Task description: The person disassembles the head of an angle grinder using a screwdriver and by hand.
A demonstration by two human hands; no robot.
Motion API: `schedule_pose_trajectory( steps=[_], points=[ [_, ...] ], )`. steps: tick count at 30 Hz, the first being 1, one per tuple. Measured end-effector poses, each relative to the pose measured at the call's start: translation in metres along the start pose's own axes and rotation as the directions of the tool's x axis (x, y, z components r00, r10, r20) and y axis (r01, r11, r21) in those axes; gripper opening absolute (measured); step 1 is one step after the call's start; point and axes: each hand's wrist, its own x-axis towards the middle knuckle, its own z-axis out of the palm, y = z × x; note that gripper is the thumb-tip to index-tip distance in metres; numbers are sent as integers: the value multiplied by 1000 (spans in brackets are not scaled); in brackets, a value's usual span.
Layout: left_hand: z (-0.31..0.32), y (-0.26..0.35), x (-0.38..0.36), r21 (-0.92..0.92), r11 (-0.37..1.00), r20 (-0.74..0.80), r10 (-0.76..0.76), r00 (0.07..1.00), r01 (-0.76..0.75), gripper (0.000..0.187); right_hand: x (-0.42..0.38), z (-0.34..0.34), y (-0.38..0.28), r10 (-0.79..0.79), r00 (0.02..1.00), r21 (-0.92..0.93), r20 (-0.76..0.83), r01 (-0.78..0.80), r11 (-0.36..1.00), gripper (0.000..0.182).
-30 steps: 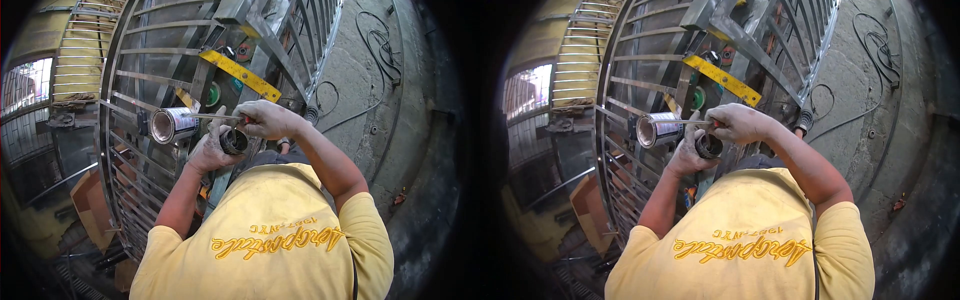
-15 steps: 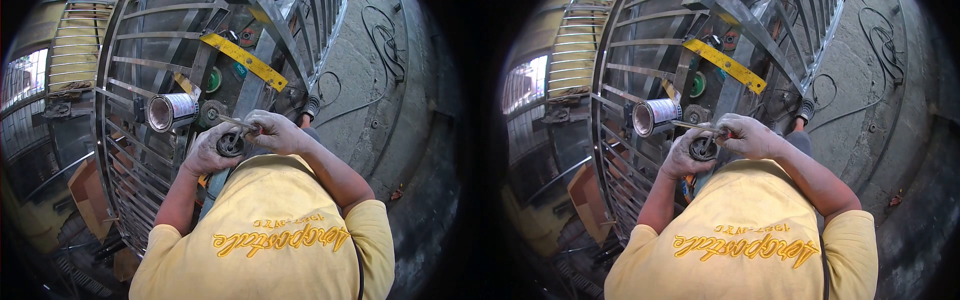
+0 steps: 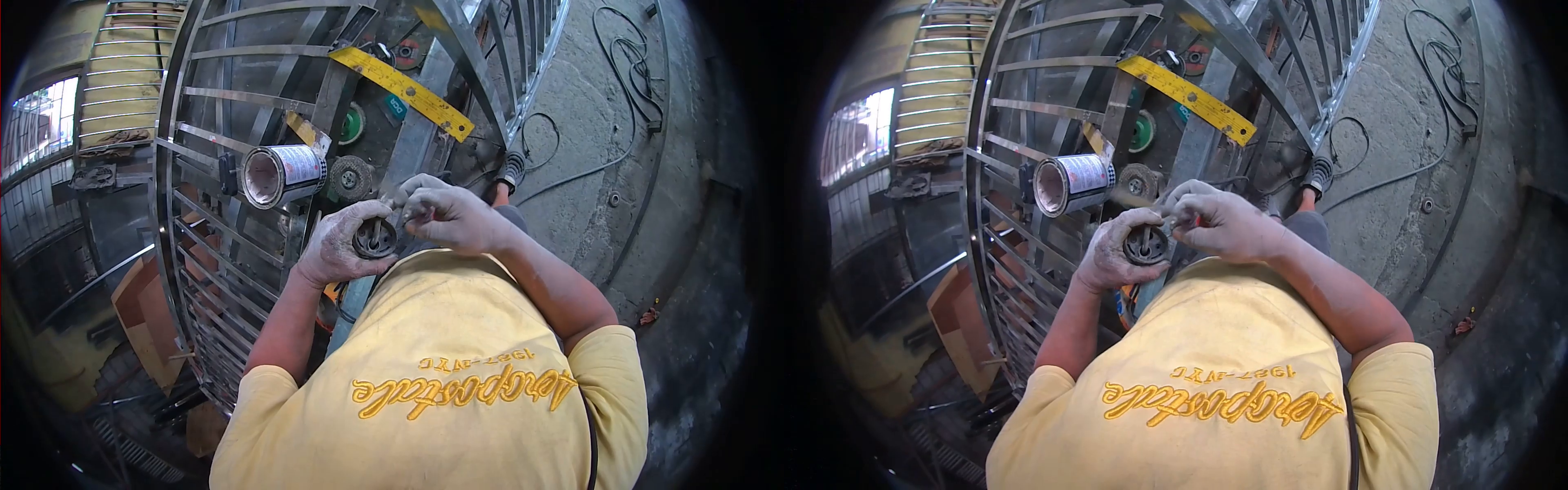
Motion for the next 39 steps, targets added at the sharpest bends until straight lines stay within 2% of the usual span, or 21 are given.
schedule_pose_trajectory(
  steps=[2, 3, 6, 9, 12, 15, 18, 22, 23, 26, 28, 29, 31, 34, 37, 39],
  points=[
    [4, -2, 0, -75, 997, 2, -20, 1000, 20, 76, -3, 10, -5, -16, 1000, -145, 15, 18, 989, 13],
    [4, -2, 2, -109, 994, -1, -28, 1000, 28, 77, -2, 11, -18, 73, 997, -153, 40, -66, 986, 15],
    [3, 1, 3, -79, 996, 11, -40, 999, 41, 78, -4, 18, -14, 66, 998, -133, -5, -66, 989, 17],
    [3, 1, 4, -5, 1000, -12, 15, 1000, -15, 76, -2, 21, -15, 7, 1000, -245, -1, -7, 969, 20],
    [2, 4, 3, 47, 999, -4, -14, 1000, 15, 77, 4, 21, -25, 74, 997, -300, 35, -60, 952, 22],
    [4, 3, 3, 117, 992, -45, 51, 998, -45, 77, 14, 18, -30, 144, 988, -406, 56, -109, 907, 22],
    [6, 0, 2, 119, 992, -67, 59, 996, -51, 76, 19, 19, -35, 239, 968, -378, 76, -194, 905, 22],
    [6, -1, 6, -22, 996, -77, 90, 993, -91, 76, 20, 23, -38, 369, 929, -283, 12, -351, 893, 27],
    [9, -7, 1, -90, 996, -89, 12, 996, -20, 75, 17, 25, -36, 384, 923, -241, -34, -380, 893, 29],
    [4, 2, 0, -71, 995, -63, -71, 995, 67, 74, 11, 34, -33, 445, 885, -162, -136, -462, 872, 35],
    [4, 2, 0, -35, 999, -102, 7, 995, -11, 75, 9, 37, -44, 514, 841, -168, -171, -539, 826, 39],
    [5, 1, 0, -17, 999, -119, 46, 992, -48, 75, 9, 37, -43, 518, 840, -196, -164, -542, 817, 38],
    [6, 0, -1, -4, 1000, -113, 27, 993, -28, 75, 11, 35, -39, 525, 837, -253, -152, -547, 798, 37],
    [6, 1, -2, 2, 1000, -92, 2, 996, -2, 75, 16, 33, -38, 686, 728, 29, -6, -686, 727, 40],
    [4, 3, -4, 1, 1000, -92, 21, 996, -21, 74, 20, 25, -51, 794, 601, 10, 86, -798, 603, 43],
    [4, 2, -4, -5, 999, -105, 54, 993, -55, 74, 10, 25, -51, 758, 650, 77, 48, -759, 646, 44]
  ],
)
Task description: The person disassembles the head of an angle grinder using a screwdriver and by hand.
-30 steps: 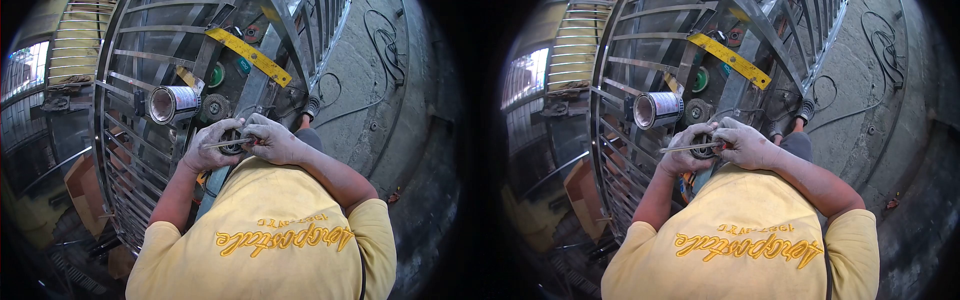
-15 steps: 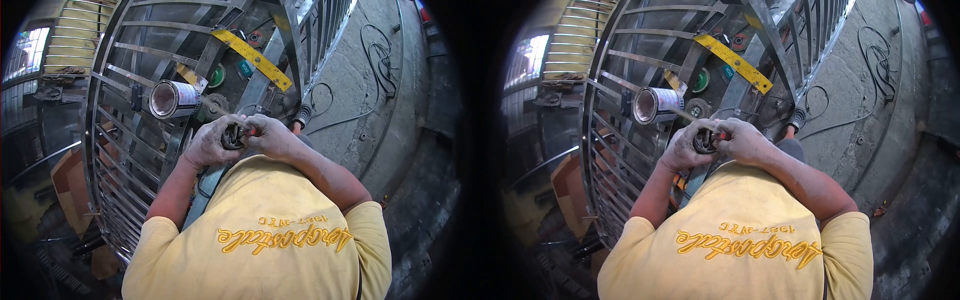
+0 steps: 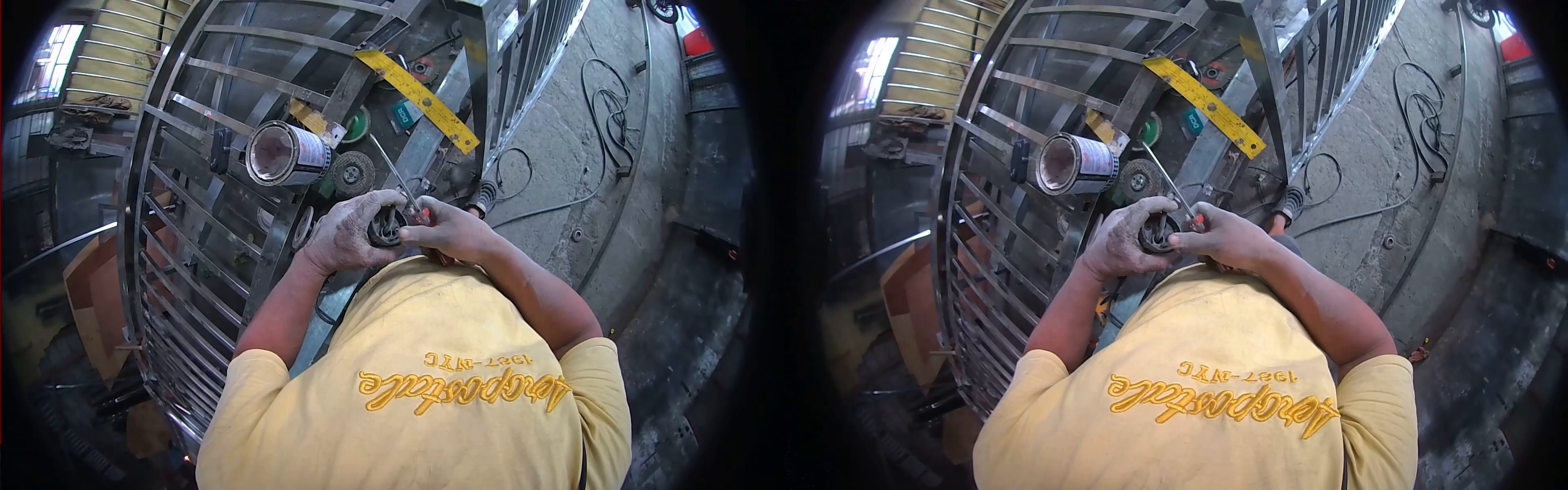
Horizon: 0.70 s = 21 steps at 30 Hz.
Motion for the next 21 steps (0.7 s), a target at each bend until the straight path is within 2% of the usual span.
schedule_pose_trajectory(
  steps=[2, 4, 5, 6, 9, 12, 16, 21],
  points=[
    [2, -5, -3, -12, 1000, -31, 26, 999, -26, 74, -7, -7, 18, -41, 999, 75, -7, 42, 996, 42],
    [3, -7, -4, -11, 999, -65, 45, 997, -46, 75, -23, -24, 33, -192, 975, -50, -114, 188, 981, 42],
    [4, -8, -5, -12, 998, -80, 56, 995, -57, 75, -44, -31, 19, -278, 956, -168, -96, 259, 951, 43],
    [5, -8, -6, -16, 998, -84, 64, 994, -65, 74, -67, -30, 7, -375, 913, -335, -161, 307, 891, 40],
    [5, -8, -7, -30, 997, -89, 72, 993, -75, 73, -106, -40, 5, -542, 831, -712, -124, 306, 632, 34],
    [4, -7, -5, -48, 997, -81, 49, 995, -53, 74, -135, -30, -9, -469, 870, -855, -150, 124, 504, 35],
    [4, -7, -4, -43, 998, -70, 50, 996, -54, 74, -147, -17, -22, -515, 848, -839, -127, 185, 512, 33],
    [4, -7, -6, -12, 998, -79, 60, 995, -61, 71, -147, -11, -26, -491, 858, -863, -154, 125, 490, 31]
  ],
)
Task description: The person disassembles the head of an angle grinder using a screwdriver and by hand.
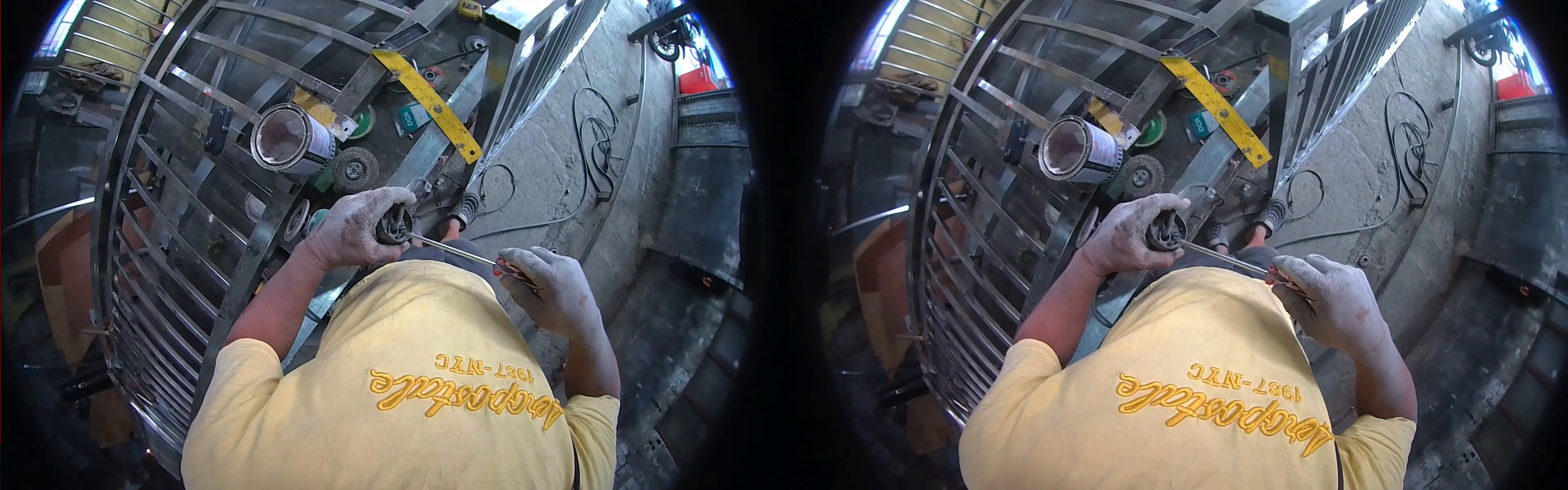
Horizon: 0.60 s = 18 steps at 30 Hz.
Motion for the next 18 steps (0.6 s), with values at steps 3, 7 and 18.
schedule_pose_trajectory(
  steps=[3, 7, 18],
  points=[
    [1, 0, 0, 4, 999, -20, 32, 999, -32, 70, 0, -1, -1, 4, 1000, -22, 3, -4, 1000, 31],
    [1, -1, -1, -18, 1000, -13, 22, 1000, -22, 72, 0, -1, -2, 17, 1000, -59, 15, -16, 998, 31],
    [0, 1, -1, -3, 1000, -5, 9, 1000, -9, 72, 3, -1, -4, 28, 999, -109, 39, -23, 994, 30]
  ],
)
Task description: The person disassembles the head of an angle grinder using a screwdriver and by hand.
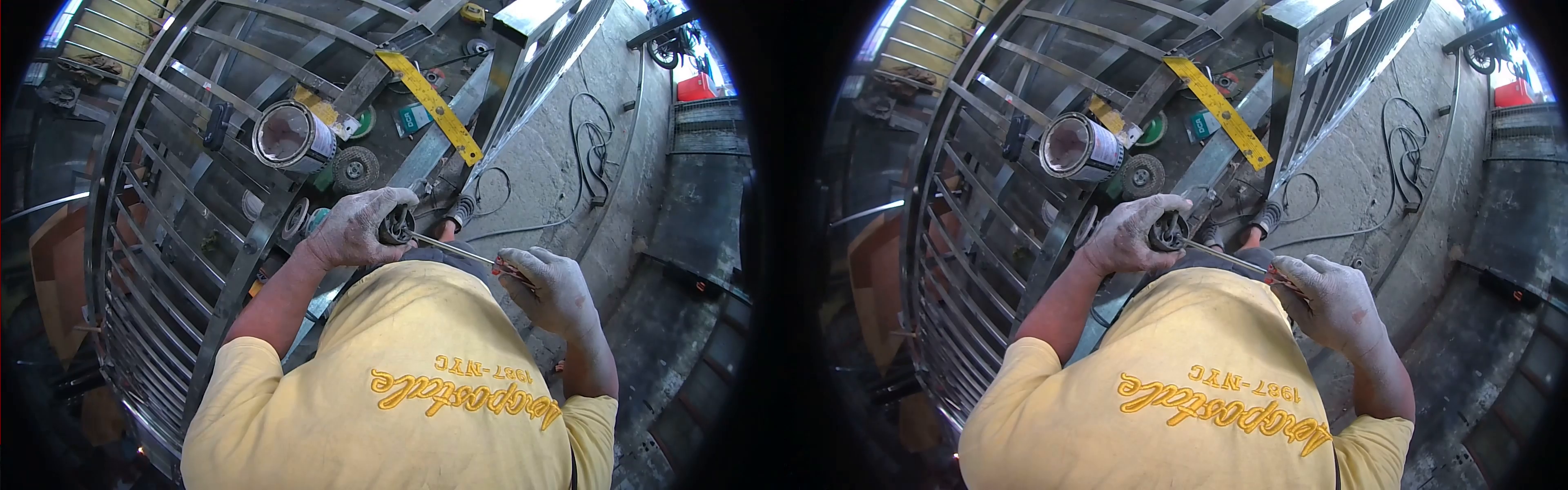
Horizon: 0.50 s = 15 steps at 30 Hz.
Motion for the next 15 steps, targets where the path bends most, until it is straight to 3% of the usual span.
schedule_pose_trajectory(
  steps=[7, 15],
  points=[
    [1, -1, -1, 0, 1000, -8, 10, 1000, -10, 74, 3, -1, -4, -55, 994, -39, -99, 51, 998, 23],
    [1, 0, -1, 3, 1000, -4, -9, 1000, 9, 74, 9, -7, -5, -62, 996, -111, -58, 56, 992, 24]
  ],
)
